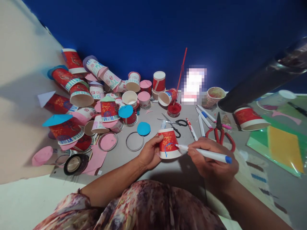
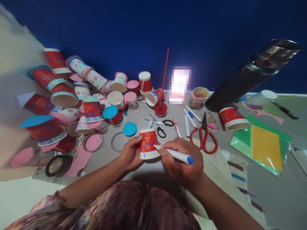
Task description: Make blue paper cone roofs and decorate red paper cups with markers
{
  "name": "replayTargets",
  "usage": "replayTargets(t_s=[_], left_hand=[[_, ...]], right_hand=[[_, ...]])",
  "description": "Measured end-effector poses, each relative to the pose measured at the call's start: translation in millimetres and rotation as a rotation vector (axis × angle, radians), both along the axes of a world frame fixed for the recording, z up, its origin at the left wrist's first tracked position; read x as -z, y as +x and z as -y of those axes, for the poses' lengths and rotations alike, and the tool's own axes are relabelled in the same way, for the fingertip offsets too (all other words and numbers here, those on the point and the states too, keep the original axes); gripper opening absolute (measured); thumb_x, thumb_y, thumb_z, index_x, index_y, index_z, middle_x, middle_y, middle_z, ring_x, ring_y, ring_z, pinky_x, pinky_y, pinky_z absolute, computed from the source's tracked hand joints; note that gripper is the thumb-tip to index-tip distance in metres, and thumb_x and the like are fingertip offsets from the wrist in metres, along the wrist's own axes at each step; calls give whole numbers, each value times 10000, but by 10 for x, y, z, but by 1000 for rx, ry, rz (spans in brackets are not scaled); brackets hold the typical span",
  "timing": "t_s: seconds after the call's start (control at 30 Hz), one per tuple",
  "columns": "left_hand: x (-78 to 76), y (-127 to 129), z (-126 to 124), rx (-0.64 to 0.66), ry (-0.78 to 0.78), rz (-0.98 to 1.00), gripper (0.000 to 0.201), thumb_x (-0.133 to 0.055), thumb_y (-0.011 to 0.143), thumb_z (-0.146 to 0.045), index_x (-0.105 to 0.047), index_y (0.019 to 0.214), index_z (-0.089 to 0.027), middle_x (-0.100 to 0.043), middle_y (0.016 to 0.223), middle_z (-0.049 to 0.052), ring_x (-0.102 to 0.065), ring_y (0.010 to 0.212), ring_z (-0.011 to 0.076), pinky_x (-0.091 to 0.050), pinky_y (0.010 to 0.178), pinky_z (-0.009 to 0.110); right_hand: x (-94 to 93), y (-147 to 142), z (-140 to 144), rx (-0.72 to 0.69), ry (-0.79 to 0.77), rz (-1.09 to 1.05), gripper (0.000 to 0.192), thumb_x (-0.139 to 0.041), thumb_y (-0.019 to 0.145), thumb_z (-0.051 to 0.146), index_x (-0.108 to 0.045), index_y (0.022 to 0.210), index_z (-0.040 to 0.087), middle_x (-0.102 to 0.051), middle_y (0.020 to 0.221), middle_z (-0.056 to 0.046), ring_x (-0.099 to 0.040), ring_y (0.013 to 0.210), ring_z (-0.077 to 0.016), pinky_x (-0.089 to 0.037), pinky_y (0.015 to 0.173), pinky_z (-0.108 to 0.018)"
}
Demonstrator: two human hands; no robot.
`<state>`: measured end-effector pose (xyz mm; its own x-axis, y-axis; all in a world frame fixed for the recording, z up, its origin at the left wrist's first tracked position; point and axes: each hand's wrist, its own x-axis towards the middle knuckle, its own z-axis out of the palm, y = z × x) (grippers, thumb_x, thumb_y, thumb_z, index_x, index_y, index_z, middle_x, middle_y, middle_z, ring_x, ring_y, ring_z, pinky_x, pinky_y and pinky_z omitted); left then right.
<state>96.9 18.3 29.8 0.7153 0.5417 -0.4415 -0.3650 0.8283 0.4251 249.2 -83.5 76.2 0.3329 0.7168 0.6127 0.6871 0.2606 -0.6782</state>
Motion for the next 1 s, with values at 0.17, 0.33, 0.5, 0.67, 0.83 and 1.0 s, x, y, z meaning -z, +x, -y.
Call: replayTargets(t_s=[0.17,0.33,0.5,0.67,0.83,1.0], left_hand=[[-1,-2,-10,1,-14,-3,371,-724,779,-260,-666,1104,-90,-758,993,138,-723,942,273,-509,1017,458],[-2,-4,-18,4,-30,-2,387,-715,790,-267,-675,1122,-73,-759,1018,147,-721,958,269,-514,1010,435],[2,-4,-15,15,-32,-15,378,-698,800,-263,-677,1120,-62,-765,1005,154,-726,965,283,-510,1019,451],[4,-8,-19,12,-34,-6,379,-708,781,-261,-673,1108,-72,-769,977,144,-733,951,291,-513,1021,484],[-8,-7,-22,45,-9,5,394,-693,791,-289,-678,1112,-61,-770,980,160,-735,979,318,-514,1016,501],[-17,-4,-25,52,-4,5,399,-701,782,-298,-678,1103,-63,-772,969,162,-738,966,325,-516,1012,506]], right_hand=[[-24,0,4,-8,-21,-9,114,-689,858,185,-689,747,208,-701,658,15,-647,562,-148,-499,558,-287],[-48,1,17,-45,-66,-58,155,-659,867,177,-663,714,198,-687,642,8,-647,575,-146,-482,541,-274],[-29,1,25,-19,-70,-98,105,-671,863,177,-679,763,208,-691,688,7,-648,610,-147,-459,521,-264],[-48,12,31,-100,-107,-107,170,-640,873,168,-637,710,216,-648,638,22,-606,569,-130,-437,520,-259],[-37,33,29,-138,-112,-119,182,-635,858,137,-617,692,211,-628,621,33,-594,556,-118,-433,530,-246],[-26,52,4,-149,-66,-99,150,-636,845,114,-630,729,208,-644,650,42,-590,554,-102,-437,540,-228]])
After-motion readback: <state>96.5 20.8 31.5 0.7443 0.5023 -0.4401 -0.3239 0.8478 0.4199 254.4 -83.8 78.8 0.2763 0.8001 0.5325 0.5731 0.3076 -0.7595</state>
